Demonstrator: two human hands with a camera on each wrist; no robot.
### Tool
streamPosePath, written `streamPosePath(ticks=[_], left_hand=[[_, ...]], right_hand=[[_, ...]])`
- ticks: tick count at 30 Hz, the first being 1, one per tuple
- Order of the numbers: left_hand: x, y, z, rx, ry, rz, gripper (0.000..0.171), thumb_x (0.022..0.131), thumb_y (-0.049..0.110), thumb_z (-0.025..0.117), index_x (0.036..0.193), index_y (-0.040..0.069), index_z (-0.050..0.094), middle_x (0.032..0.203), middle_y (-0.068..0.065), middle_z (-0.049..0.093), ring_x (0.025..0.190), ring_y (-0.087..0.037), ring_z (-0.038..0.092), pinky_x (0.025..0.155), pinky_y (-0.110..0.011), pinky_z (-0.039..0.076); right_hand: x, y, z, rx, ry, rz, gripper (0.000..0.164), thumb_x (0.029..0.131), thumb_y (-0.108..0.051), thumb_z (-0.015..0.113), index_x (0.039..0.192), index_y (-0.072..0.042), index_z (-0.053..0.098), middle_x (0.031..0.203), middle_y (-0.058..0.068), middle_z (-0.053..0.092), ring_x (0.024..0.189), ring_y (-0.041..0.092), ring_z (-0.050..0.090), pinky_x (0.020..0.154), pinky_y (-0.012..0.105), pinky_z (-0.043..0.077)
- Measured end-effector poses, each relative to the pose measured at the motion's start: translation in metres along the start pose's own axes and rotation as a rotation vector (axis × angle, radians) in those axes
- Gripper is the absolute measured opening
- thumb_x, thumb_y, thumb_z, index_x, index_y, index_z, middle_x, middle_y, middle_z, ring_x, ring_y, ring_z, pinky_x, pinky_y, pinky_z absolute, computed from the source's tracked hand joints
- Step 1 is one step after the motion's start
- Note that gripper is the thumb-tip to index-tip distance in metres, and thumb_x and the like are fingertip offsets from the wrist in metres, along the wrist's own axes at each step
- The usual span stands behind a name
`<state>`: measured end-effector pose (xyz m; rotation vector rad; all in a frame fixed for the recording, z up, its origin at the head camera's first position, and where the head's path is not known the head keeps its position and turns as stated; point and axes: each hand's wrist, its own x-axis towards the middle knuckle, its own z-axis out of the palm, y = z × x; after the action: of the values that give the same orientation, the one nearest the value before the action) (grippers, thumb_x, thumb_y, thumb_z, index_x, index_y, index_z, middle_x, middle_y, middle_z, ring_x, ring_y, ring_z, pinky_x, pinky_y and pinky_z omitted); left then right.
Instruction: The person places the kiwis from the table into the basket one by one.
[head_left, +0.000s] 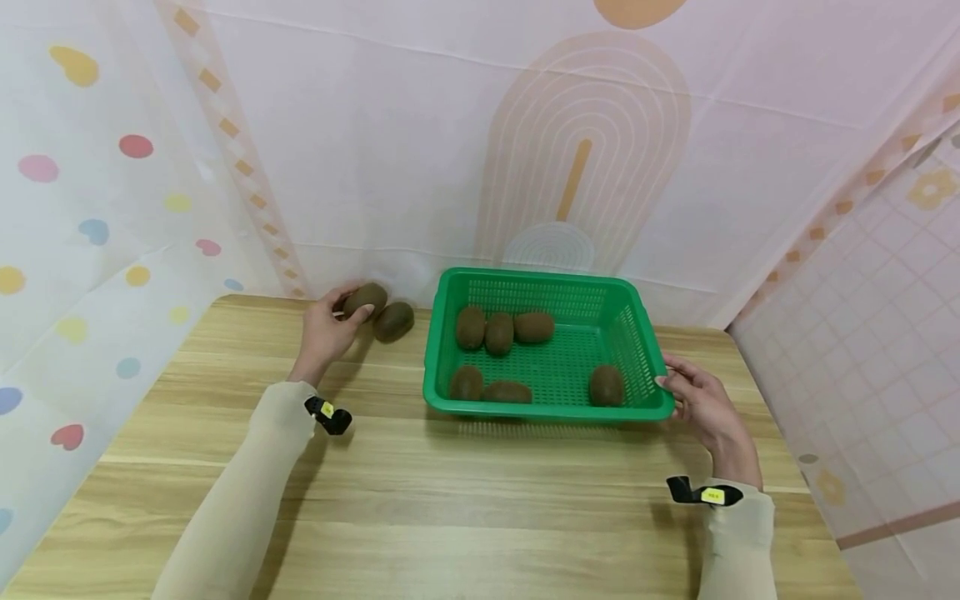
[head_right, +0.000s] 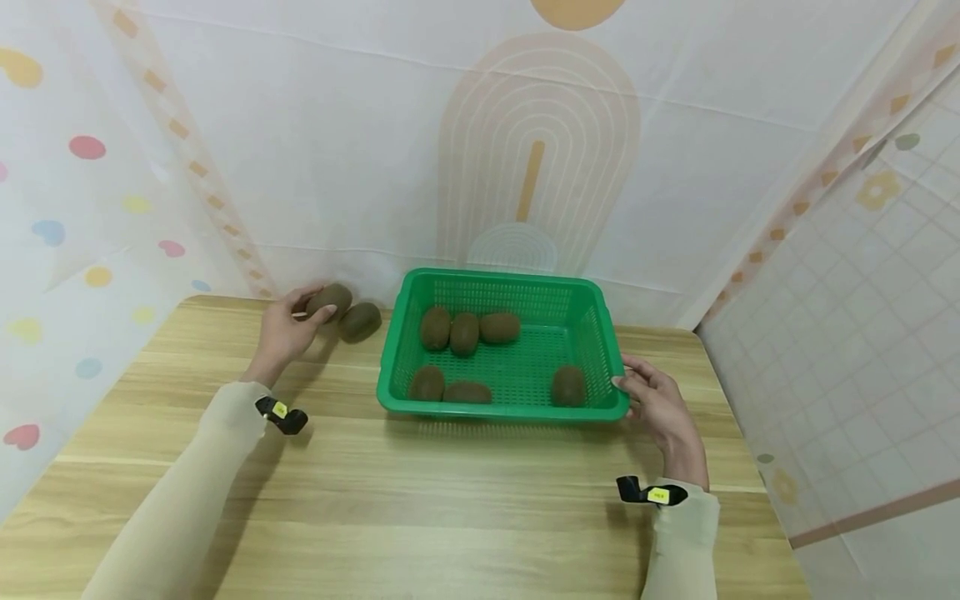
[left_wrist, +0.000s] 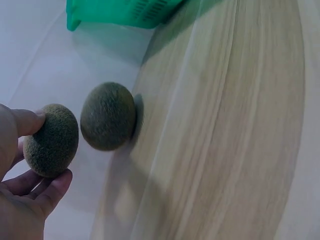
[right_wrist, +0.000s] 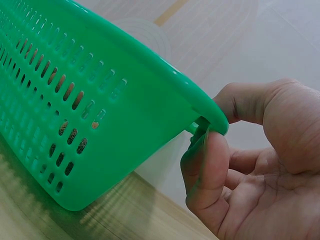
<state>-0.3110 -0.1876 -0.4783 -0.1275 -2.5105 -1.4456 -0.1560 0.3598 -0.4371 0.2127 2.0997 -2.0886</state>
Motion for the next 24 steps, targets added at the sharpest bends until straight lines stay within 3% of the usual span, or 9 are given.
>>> streamPosePath(ticks=[5, 11, 17, 24], left_hand=[[-0.005, 0.011, 0.000, -0.008, -0.007, 0.034, 0.048, 0.099, 0.022, 0.070, 0.141, 0.002, 0.060, 0.134, -0.026, 0.063, 0.123, -0.037, 0.062, 0.084, -0.011, 0.045], [-0.010, 0.023, 0.000, -0.023, -0.018, 0.046, 0.050, 0.099, 0.025, 0.071, 0.142, 0.003, 0.059, 0.134, -0.024, 0.064, 0.121, -0.036, 0.062, 0.086, -0.016, 0.049], [-0.015, 0.034, 0.000, -0.056, -0.022, 0.054, 0.050, 0.098, 0.027, 0.072, 0.142, 0.006, 0.061, 0.133, -0.022, 0.065, 0.119, -0.033, 0.063, 0.087, -0.016, 0.051], [-0.019, 0.047, 0.002, -0.084, -0.019, 0.080, 0.048, 0.097, 0.024, 0.073, 0.141, 0.007, 0.062, 0.134, -0.020, 0.064, 0.119, -0.032, 0.063, 0.097, -0.038, 0.056]], right_hand=[[0.001, 0.001, -0.001, -0.016, 0.003, -0.006, 0.045, 0.104, -0.013, 0.060, 0.146, -0.008, 0.045, 0.098, -0.011, 0.065, 0.072, 0.001, 0.066, 0.058, 0.019, 0.051], [0.001, 0.001, -0.001, -0.076, 0.023, 0.001, 0.058, 0.105, -0.015, 0.058, 0.156, -0.001, 0.033, 0.093, -0.013, 0.060, 0.068, 0.001, 0.059, 0.058, 0.021, 0.046], [0.001, 0.000, 0.000, -0.060, 0.022, 0.004, 0.058, 0.105, -0.015, 0.058, 0.156, -0.001, 0.033, 0.094, -0.014, 0.062, 0.069, 0.000, 0.062, 0.058, 0.021, 0.047], [0.000, 0.001, 0.000, -0.040, 0.011, -0.001, 0.051, 0.105, -0.015, 0.059, 0.151, -0.005, 0.040, 0.094, -0.013, 0.063, 0.068, 0.000, 0.062, 0.058, 0.020, 0.047]])
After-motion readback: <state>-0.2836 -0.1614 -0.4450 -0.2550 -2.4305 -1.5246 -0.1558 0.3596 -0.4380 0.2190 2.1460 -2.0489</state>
